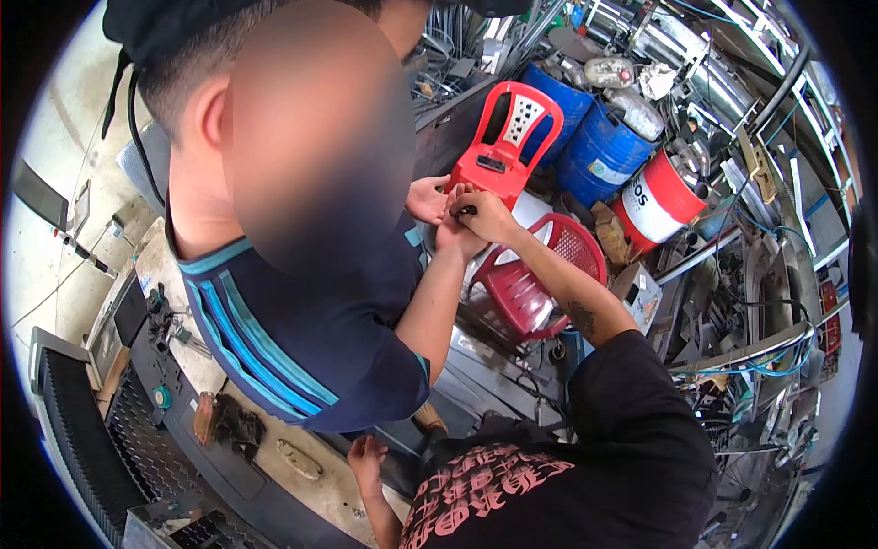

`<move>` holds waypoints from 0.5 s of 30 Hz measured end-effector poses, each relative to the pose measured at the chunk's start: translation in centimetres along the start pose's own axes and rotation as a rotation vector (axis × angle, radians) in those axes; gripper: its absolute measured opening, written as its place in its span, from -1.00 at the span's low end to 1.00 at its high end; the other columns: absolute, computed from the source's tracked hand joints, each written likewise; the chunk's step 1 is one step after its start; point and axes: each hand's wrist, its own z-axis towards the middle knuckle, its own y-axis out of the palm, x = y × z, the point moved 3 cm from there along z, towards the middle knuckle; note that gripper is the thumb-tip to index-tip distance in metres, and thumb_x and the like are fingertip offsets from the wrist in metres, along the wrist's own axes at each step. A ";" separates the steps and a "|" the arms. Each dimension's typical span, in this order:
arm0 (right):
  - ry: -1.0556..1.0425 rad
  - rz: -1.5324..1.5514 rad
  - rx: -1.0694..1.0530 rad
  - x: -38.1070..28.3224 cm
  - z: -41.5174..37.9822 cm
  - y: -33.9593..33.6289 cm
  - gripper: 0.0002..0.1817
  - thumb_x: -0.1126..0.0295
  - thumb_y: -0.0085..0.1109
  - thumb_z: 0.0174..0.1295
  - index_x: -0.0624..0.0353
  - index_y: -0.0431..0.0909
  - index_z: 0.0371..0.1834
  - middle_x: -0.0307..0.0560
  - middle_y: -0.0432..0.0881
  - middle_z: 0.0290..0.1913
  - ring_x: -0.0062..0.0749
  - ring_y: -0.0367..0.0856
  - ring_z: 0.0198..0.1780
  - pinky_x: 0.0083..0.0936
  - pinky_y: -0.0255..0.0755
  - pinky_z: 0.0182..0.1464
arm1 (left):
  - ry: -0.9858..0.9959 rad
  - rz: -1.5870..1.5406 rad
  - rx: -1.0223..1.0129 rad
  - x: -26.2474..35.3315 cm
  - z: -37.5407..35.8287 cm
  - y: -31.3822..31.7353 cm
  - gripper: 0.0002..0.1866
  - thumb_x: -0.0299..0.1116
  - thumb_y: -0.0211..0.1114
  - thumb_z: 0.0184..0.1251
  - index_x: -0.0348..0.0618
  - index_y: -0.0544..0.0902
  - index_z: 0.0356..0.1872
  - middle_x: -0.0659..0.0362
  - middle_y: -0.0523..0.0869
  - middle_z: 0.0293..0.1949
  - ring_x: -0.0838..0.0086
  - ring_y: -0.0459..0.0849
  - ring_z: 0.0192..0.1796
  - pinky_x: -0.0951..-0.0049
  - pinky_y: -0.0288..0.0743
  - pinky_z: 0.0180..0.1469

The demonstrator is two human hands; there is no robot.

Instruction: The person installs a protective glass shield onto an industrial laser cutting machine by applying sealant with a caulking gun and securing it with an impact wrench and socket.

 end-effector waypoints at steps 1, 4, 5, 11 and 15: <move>0.078 0.027 -0.037 -1.0 -0.9 -0.2 -0.68 0.65 0.26 -0.01 0.23 0.74 -0.13 0.06 0.78 -0.16 -0.16 0.77 -0.10 -0.34 0.59 0.06 | -0.020 -0.015 0.006 -0.5 0.1 -0.1 -0.75 -0.25 0.23 0.53 -0.21 0.60 0.01 0.10 0.79 -0.31 0.51 0.76 -0.37 0.58 0.52 -0.41; 0.062 0.117 0.018 -1.4 -2.3 0.3 -0.68 0.64 0.25 0.00 0.26 0.74 -0.12 0.08 0.78 -0.16 -0.16 0.77 -0.08 -0.33 0.60 0.06 | -0.056 -0.003 0.021 -0.9 -0.2 0.0 -0.72 -0.22 0.24 0.52 -0.22 0.60 0.03 0.10 0.79 -0.30 0.50 0.75 -0.36 0.58 0.53 -0.38; 0.067 0.120 0.012 -1.3 -2.6 0.3 -0.68 0.64 0.25 0.00 0.26 0.74 -0.12 0.08 0.78 -0.16 -0.16 0.77 -0.08 -0.33 0.60 0.06 | -0.063 0.000 0.025 -1.0 -0.3 0.2 -0.72 -0.22 0.24 0.52 -0.22 0.60 0.03 0.10 0.79 -0.30 0.50 0.75 -0.36 0.58 0.53 -0.38; 0.077 0.128 -0.075 -1.9 -3.9 0.8 -0.66 0.66 0.22 0.03 0.31 0.71 -0.07 0.13 0.76 -0.11 -0.14 0.77 -0.06 -0.36 0.60 0.07 | -0.041 -0.013 0.016 0.6 -0.6 1.2 -0.76 -0.25 0.26 0.51 -0.26 0.63 -0.07 0.11 0.78 -0.31 0.52 0.75 -0.37 0.60 0.51 -0.39; 0.126 0.192 -0.105 -2.8 -5.1 1.0 -0.62 0.66 0.21 0.05 0.30 0.69 0.00 0.15 0.75 -0.10 -0.14 0.76 -0.04 -0.35 0.59 0.08 | -0.009 -0.021 0.023 1.1 -0.5 0.7 -0.75 -0.25 0.27 0.50 -0.26 0.63 -0.06 0.11 0.78 -0.31 0.52 0.74 -0.37 0.61 0.51 -0.38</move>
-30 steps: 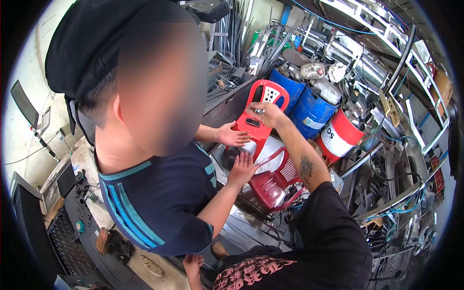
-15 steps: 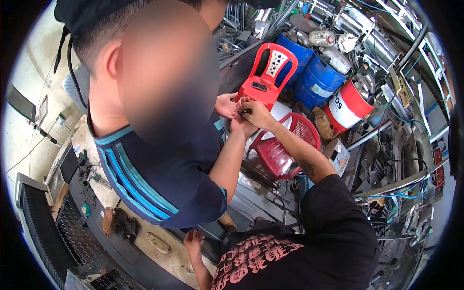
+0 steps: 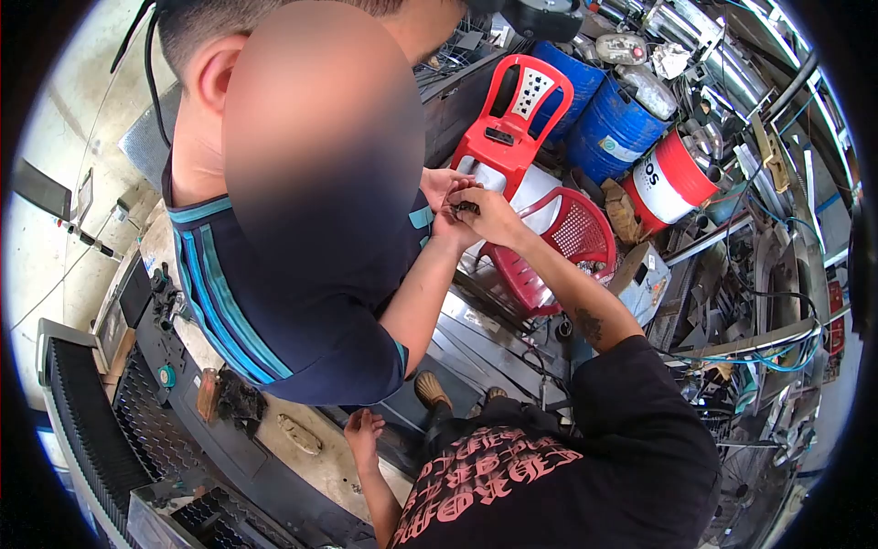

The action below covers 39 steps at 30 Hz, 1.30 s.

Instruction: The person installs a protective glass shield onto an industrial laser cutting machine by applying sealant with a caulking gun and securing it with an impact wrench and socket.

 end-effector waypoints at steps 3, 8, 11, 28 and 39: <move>-0.054 -0.025 0.080 0.4 -1.1 0.5 -0.68 0.53 0.28 0.08 0.21 0.71 -0.05 0.14 0.75 -0.13 -0.02 0.75 -0.06 -0.25 0.58 0.03 | 0.021 0.002 0.008 0.1 -0.3 -0.1 -0.75 -0.25 0.28 0.50 -0.25 0.62 -0.06 0.12 0.77 -0.32 0.52 0.74 -0.37 0.61 0.51 -0.39; -0.138 0.178 0.094 0.9 -2.7 1.3 -0.65 0.64 0.08 0.08 0.22 0.66 -0.05 0.07 0.73 -0.20 -0.20 0.75 -0.10 -0.34 0.56 0.01 | -0.005 0.010 -0.005 -0.4 -0.6 0.4 -0.77 -0.26 0.27 0.49 -0.23 0.60 -0.08 0.13 0.77 -0.32 0.54 0.73 -0.38 0.62 0.50 -0.40; -0.221 0.096 0.147 0.5 -4.0 0.9 -0.62 0.59 0.12 0.03 0.17 0.66 -0.04 0.09 0.73 -0.18 -0.13 0.75 -0.09 -0.31 0.58 0.02 | -0.011 0.050 -0.049 -1.1 -0.3 0.9 -0.68 -0.17 0.29 0.44 -0.21 0.60 0.00 0.09 0.77 -0.31 0.49 0.74 -0.37 0.58 0.50 -0.41; 0.129 -0.498 0.349 2.4 9.7 -29.4 -0.44 0.36 0.13 0.11 0.28 0.37 0.23 0.36 0.71 -0.12 0.22 0.71 -0.03 0.02 0.57 0.02 | -1.026 -1.557 -0.861 11.2 10.6 44.2 -0.49 0.04 -0.23 0.63 0.13 0.11 -0.61 0.41 0.01 -0.65 0.62 0.01 -0.65 0.49 0.27 -0.09; 0.556 -0.417 0.371 -1.1 14.5 -43.1 -0.70 0.29 0.12 0.26 0.14 0.76 -0.08 -0.07 0.82 -0.18 -0.29 0.82 -0.15 -0.27 0.60 0.00 | -1.029 -1.481 -0.647 7.2 9.8 45.8 -0.50 0.00 -0.20 0.61 0.12 0.12 -0.64 0.41 0.01 -0.67 0.61 0.02 -0.65 0.44 0.30 -0.08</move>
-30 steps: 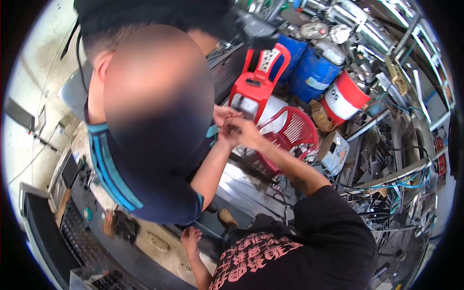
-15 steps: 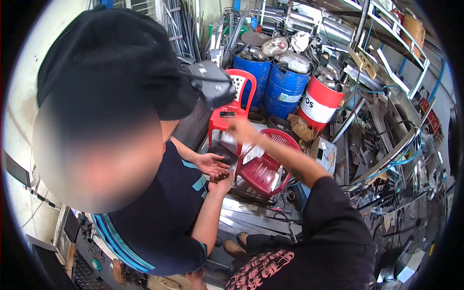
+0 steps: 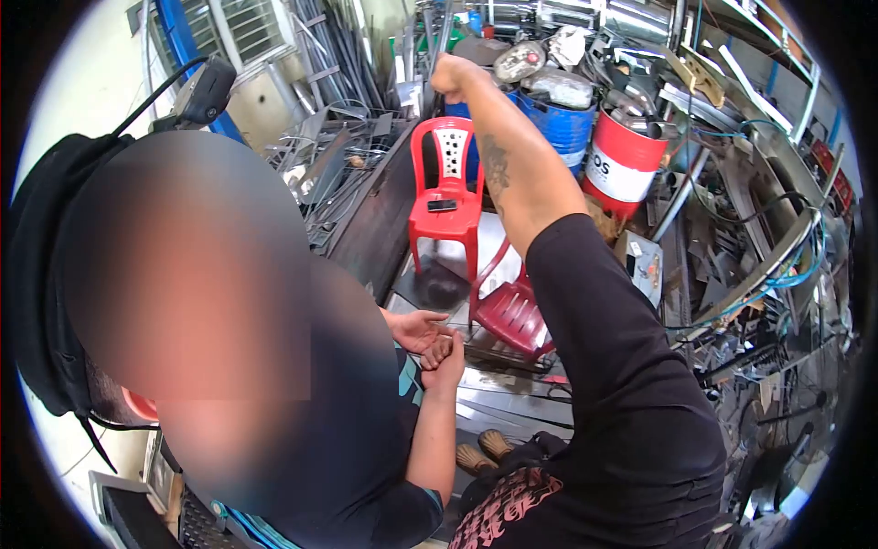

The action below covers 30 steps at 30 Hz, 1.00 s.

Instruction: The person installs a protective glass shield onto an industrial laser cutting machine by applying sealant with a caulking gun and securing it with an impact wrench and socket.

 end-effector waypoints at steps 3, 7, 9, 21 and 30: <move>0.047 -0.002 -0.008 2.2 2.2 -0.2 -0.51 0.34 0.08 0.25 0.11 0.55 0.29 -0.11 0.82 -0.14 -0.27 0.82 -0.14 -0.23 0.59 0.03 | 0.032 -0.004 -0.004 -0.3 -0.2 -0.4 -0.50 -0.02 -0.19 0.61 0.12 0.12 -0.64 0.41 0.01 -0.67 0.61 0.02 -0.66 0.43 0.31 -0.07; 0.041 0.004 0.051 5.0 4.1 -2.4 -0.28 0.41 0.04 0.20 0.07 0.27 0.54 -0.04 0.77 0.05 -0.20 0.76 0.09 -0.21 0.55 0.16 | 0.073 0.006 -0.007 -0.5 -0.3 -1.2 -0.50 -0.03 -0.18 0.60 0.12 0.12 -0.65 0.41 0.01 -0.68 0.61 0.03 -0.66 0.42 0.32 -0.07; 0.041 -0.002 0.096 6.0 5.3 -3.0 -0.28 0.42 0.08 0.18 0.06 0.30 0.52 -0.03 0.73 0.13 -0.20 0.67 0.22 -0.18 0.52 0.22 | 0.093 0.013 -0.002 -0.4 -0.3 -1.6 -0.50 -0.04 -0.17 0.60 0.12 0.13 -0.66 0.41 0.01 -0.68 0.61 0.03 -0.66 0.41 0.33 -0.07; 0.071 0.089 0.087 11.7 4.9 -6.2 -0.19 0.49 0.03 0.16 -0.02 0.17 0.60 -0.08 0.80 0.00 -0.24 0.75 0.11 -0.22 0.53 0.17 | 0.193 0.092 -0.013 -1.6 -1.7 -3.6 -0.50 -0.09 -0.14 0.58 0.11 0.14 -0.69 0.41 0.02 -0.69 0.60 0.04 -0.66 0.37 0.36 -0.05; 0.124 0.096 0.085 14.8 -0.3 -8.9 -0.22 0.43 0.03 0.27 -0.13 0.12 0.63 -0.16 0.80 -0.03 -0.31 0.79 -0.01 -0.26 0.57 0.11 | 0.293 0.658 -0.004 -3.5 -10.2 -3.9 -0.50 -0.13 -0.11 0.56 0.10 0.14 -0.71 0.41 0.02 -0.70 0.59 0.05 -0.66 0.33 0.39 -0.04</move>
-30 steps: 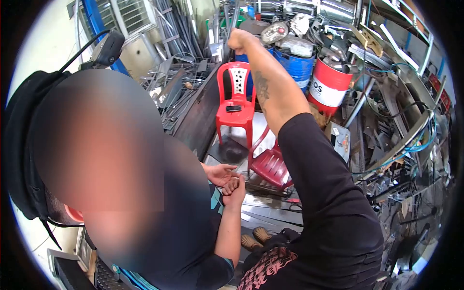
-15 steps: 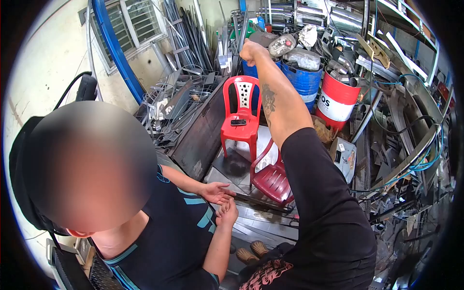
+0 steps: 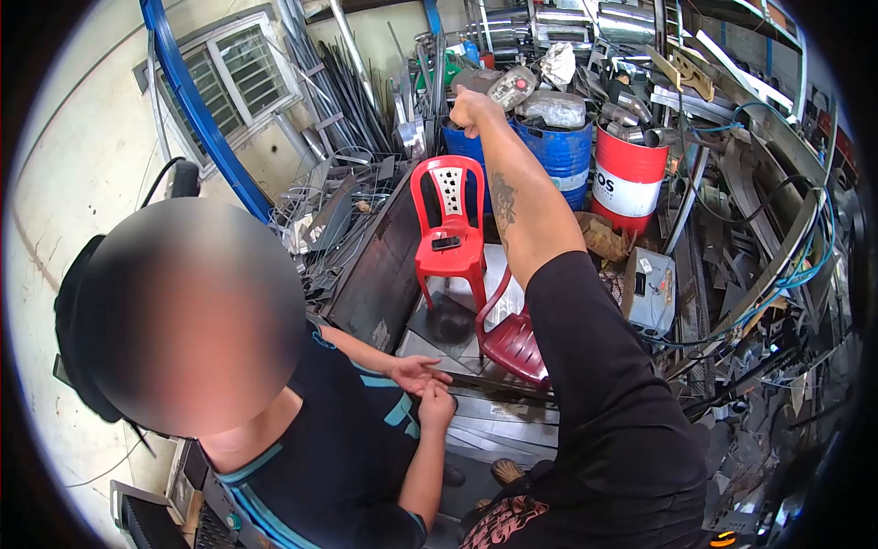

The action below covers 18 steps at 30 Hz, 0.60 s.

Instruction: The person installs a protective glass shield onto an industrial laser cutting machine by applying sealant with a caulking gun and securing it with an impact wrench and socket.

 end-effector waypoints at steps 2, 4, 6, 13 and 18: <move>-0.001 -0.008 0.037 0.3 -1.3 -0.5 -0.22 0.45 0.02 0.27 -0.15 0.14 0.62 -0.16 0.80 -0.04 -0.32 0.80 -0.03 -0.26 0.57 0.10 | 0.197 0.473 0.044 2.4 -7.9 -0.7 -0.50 -0.14 -0.10 0.56 0.10 0.15 -0.71 0.41 0.02 -0.71 0.59 0.06 -0.66 0.33 0.40 -0.03; 0.004 0.025 -0.002 0.1 -3.4 -0.8 -0.26 0.48 -0.01 0.25 -0.15 0.21 0.58 -0.16 0.80 -0.04 -0.31 0.79 0.00 -0.24 0.56 0.12 | 0.478 0.909 0.174 5.1 -17.7 -1.2 -0.50 -0.15 -0.10 0.56 0.10 0.15 -0.72 0.41 0.02 -0.71 0.59 0.06 -0.66 0.32 0.40 -0.03; 0.002 0.018 0.012 0.0 -4.2 -0.7 -0.28 0.49 -0.02 0.24 -0.14 0.25 0.55 -0.15 0.81 -0.06 -0.30 0.80 -0.05 -0.25 0.58 0.08 | 0.684 1.085 0.302 7.0 -25.3 -1.6 -0.50 -0.16 -0.09 0.55 0.10 0.15 -0.72 0.41 0.02 -0.71 0.59 0.06 -0.66 0.31 0.41 -0.03; -0.138 0.140 -0.069 0.2 -10.9 -1.0 -0.14 0.50 -0.05 0.26 0.05 -0.15 0.66 0.07 0.78 -0.29 -0.23 0.77 -0.41 -0.29 0.61 -0.41 | 0.801 1.214 0.407 8.4 -33.5 -4.0 -0.49 -0.19 -0.07 0.54 0.09 0.16 -0.74 0.41 0.02 -0.72 0.58 0.07 -0.66 0.29 0.43 -0.02; -0.466 0.433 -0.016 6.8 -19.7 3.2 -0.10 0.63 -0.05 0.13 0.08 -0.04 0.64 0.06 0.69 -0.45 -0.34 0.64 -0.54 -0.35 0.50 -0.48 | 0.758 1.280 0.326 9.0 -32.6 -3.4 -0.49 -0.21 -0.06 0.53 0.09 0.16 -0.75 0.41 0.02 -0.73 0.58 0.08 -0.66 0.27 0.44 -0.01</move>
